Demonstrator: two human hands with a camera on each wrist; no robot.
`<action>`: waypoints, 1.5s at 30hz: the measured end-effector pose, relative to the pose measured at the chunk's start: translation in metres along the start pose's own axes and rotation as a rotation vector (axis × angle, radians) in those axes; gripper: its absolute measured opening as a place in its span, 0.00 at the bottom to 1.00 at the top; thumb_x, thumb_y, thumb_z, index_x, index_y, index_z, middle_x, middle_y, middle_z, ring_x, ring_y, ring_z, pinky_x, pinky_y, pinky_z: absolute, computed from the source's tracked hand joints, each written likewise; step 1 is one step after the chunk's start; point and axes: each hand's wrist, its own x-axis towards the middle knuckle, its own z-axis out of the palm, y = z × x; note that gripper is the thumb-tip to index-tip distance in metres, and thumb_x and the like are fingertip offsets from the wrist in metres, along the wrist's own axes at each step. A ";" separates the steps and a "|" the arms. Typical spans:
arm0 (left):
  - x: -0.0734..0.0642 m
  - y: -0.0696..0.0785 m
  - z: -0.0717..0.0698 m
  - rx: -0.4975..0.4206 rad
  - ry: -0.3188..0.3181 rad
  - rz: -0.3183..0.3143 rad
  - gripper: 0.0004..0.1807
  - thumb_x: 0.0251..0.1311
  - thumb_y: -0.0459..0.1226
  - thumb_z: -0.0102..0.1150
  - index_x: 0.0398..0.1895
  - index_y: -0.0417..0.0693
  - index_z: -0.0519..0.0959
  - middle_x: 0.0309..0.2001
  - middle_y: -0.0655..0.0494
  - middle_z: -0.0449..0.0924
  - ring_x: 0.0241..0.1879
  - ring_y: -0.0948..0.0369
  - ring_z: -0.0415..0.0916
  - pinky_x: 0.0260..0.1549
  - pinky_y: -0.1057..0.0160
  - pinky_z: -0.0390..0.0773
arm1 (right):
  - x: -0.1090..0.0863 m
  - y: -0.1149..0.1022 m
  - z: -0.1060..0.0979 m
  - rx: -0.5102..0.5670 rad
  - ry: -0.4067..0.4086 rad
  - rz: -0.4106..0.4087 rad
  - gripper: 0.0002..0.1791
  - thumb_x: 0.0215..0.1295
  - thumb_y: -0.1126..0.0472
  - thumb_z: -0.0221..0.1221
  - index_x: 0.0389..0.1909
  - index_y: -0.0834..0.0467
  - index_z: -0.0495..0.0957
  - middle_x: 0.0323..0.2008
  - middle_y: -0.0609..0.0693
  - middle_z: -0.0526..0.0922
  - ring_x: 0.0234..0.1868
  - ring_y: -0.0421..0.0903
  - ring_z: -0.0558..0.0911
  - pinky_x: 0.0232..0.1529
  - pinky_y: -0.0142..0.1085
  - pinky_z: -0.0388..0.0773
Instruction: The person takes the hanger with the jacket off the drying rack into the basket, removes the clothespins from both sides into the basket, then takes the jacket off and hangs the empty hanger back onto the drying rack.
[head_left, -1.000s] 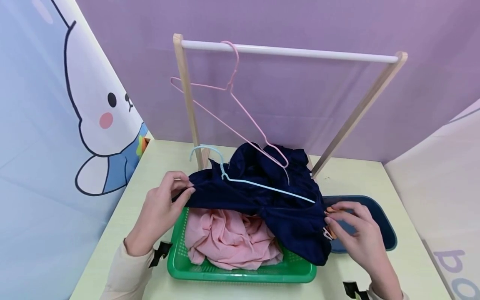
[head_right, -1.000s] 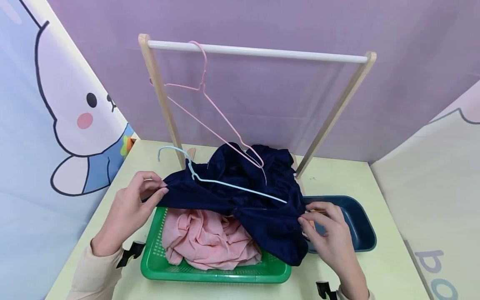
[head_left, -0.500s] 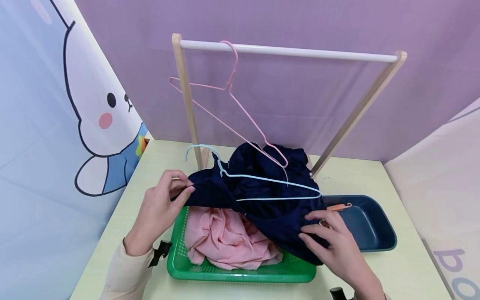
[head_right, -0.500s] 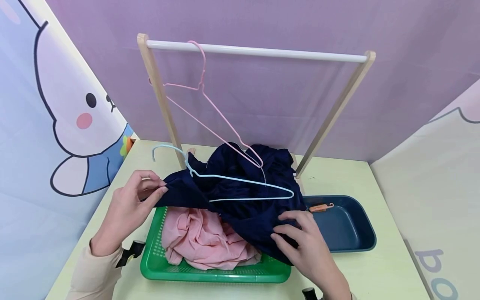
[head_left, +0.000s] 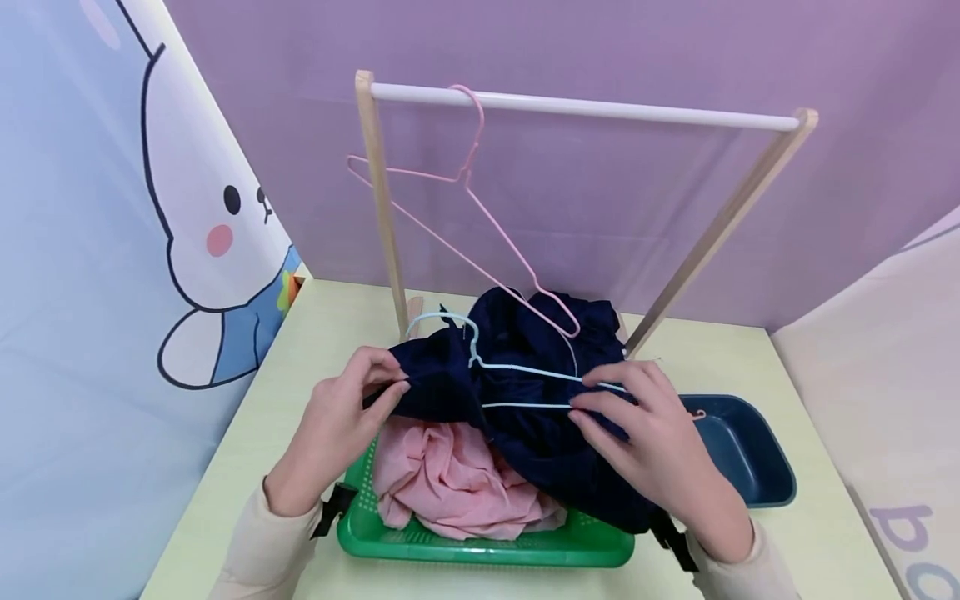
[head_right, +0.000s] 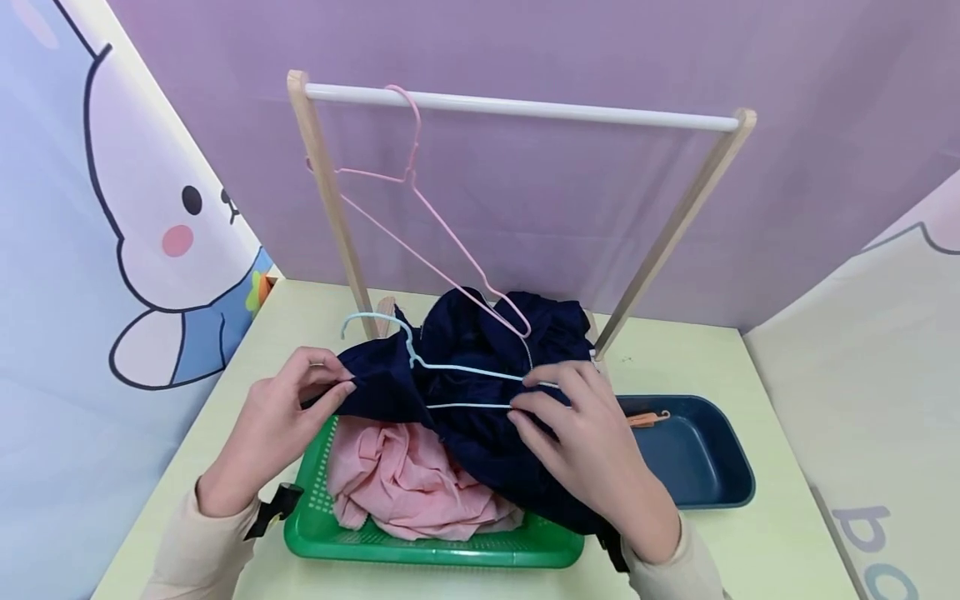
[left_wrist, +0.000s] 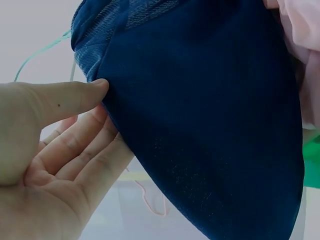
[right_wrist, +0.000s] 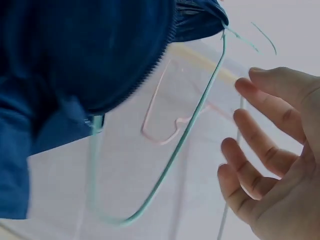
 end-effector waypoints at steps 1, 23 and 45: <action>0.000 0.002 0.000 0.005 0.000 0.008 0.18 0.59 0.27 0.69 0.47 0.45 0.71 0.41 0.57 0.86 0.42 0.61 0.85 0.42 0.59 0.84 | 0.005 0.001 0.001 -0.010 -0.015 -0.005 0.18 0.75 0.50 0.56 0.35 0.57 0.86 0.43 0.56 0.81 0.42 0.57 0.76 0.45 0.45 0.70; 0.002 0.023 0.016 0.003 -0.021 0.116 0.15 0.61 0.31 0.69 0.46 0.48 0.73 0.40 0.60 0.86 0.43 0.67 0.83 0.40 0.61 0.84 | 0.031 0.008 0.015 -0.101 -0.083 -0.039 0.14 0.77 0.56 0.53 0.36 0.59 0.83 0.42 0.55 0.79 0.41 0.58 0.75 0.40 0.51 0.72; -0.026 -0.004 0.000 0.156 -0.116 0.025 0.15 0.57 0.33 0.73 0.46 0.48 0.81 0.41 0.59 0.84 0.40 0.64 0.82 0.34 0.61 0.84 | -0.011 0.041 -0.099 -0.401 0.221 0.147 0.31 0.76 0.43 0.51 0.28 0.68 0.81 0.33 0.66 0.77 0.34 0.68 0.72 0.37 0.50 0.57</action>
